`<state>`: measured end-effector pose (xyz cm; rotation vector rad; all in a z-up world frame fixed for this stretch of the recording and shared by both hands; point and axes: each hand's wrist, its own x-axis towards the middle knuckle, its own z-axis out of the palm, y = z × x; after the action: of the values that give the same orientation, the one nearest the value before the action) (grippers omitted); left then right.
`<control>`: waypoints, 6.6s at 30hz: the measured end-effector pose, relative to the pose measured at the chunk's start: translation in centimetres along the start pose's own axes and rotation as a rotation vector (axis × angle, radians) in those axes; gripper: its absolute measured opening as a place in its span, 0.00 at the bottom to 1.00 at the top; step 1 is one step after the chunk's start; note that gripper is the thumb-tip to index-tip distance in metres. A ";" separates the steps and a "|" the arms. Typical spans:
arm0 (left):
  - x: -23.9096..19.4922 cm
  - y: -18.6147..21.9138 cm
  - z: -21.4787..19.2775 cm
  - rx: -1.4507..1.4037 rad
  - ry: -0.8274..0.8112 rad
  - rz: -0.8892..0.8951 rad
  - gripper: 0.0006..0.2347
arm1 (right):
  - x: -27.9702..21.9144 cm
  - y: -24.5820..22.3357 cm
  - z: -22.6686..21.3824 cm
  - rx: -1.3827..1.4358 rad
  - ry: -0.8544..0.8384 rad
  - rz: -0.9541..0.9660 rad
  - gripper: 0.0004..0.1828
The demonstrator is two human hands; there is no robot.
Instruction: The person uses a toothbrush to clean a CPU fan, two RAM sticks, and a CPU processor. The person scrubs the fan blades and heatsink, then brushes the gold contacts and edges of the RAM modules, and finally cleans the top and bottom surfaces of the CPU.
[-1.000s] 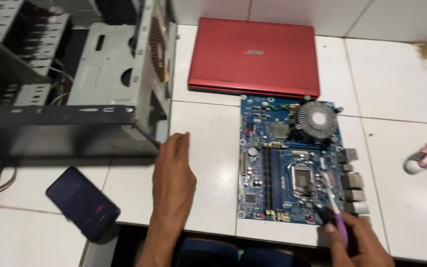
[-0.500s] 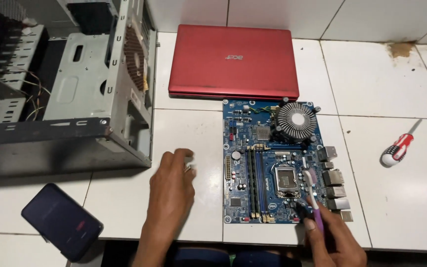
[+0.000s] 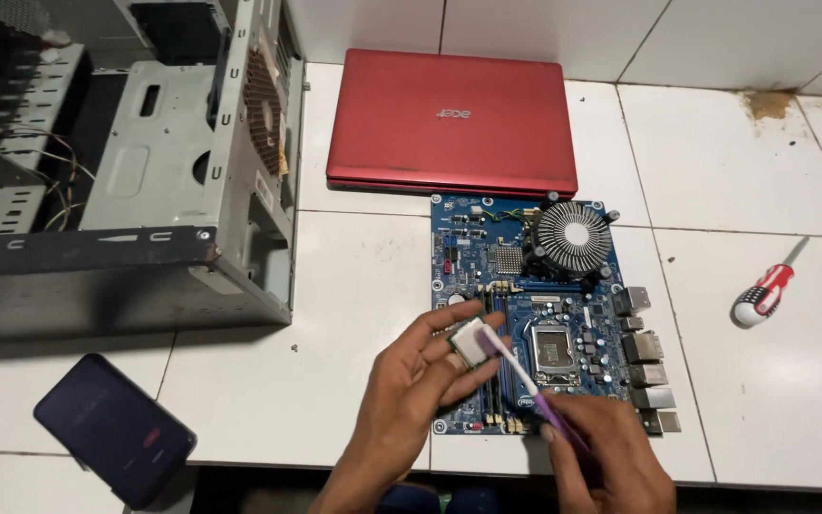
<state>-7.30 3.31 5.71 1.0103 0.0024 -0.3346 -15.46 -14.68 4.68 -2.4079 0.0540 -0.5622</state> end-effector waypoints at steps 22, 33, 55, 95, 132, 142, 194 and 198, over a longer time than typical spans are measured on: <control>0.8 2.0 -1.9 0.028 0.336 -0.100 0.21 | 8.2 4.0 1.2 -0.305 -0.307 -0.238 0.23; 0.9 3.6 -2.6 -0.069 0.490 -0.135 0.21 | 4.4 2.2 -0.9 -0.269 -0.231 -0.147 0.09; -0.4 0.0 -0.2 0.075 0.053 -0.092 0.20 | -0.2 -1.1 -2.4 -0.080 -0.423 0.181 0.37; -1.2 0.0 0.8 -0.196 0.102 -0.099 0.23 | -0.2 -2.1 -1.1 -0.102 -0.161 -0.004 0.27; -0.9 0.6 1.6 -0.032 0.060 -0.062 0.24 | 0.5 -2.5 -1.5 0.109 -0.100 0.525 0.07; -0.8 1.4 3.5 -0.147 0.115 -0.281 0.25 | -0.3 0.2 -2.0 -0.013 -0.019 -0.091 0.18; -1.7 -0.8 2.5 -0.112 -0.040 0.055 0.05 | -2.1 0.1 1.4 0.307 0.032 -0.074 0.19; -1.6 0.0 2.0 -0.184 0.089 0.066 0.06 | -1.9 1.7 0.2 0.123 0.064 0.135 0.19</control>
<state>-9.08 2.07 7.02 0.8397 0.0789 -0.2245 -16.95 -15.54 2.72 -2.2472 0.2022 -0.5626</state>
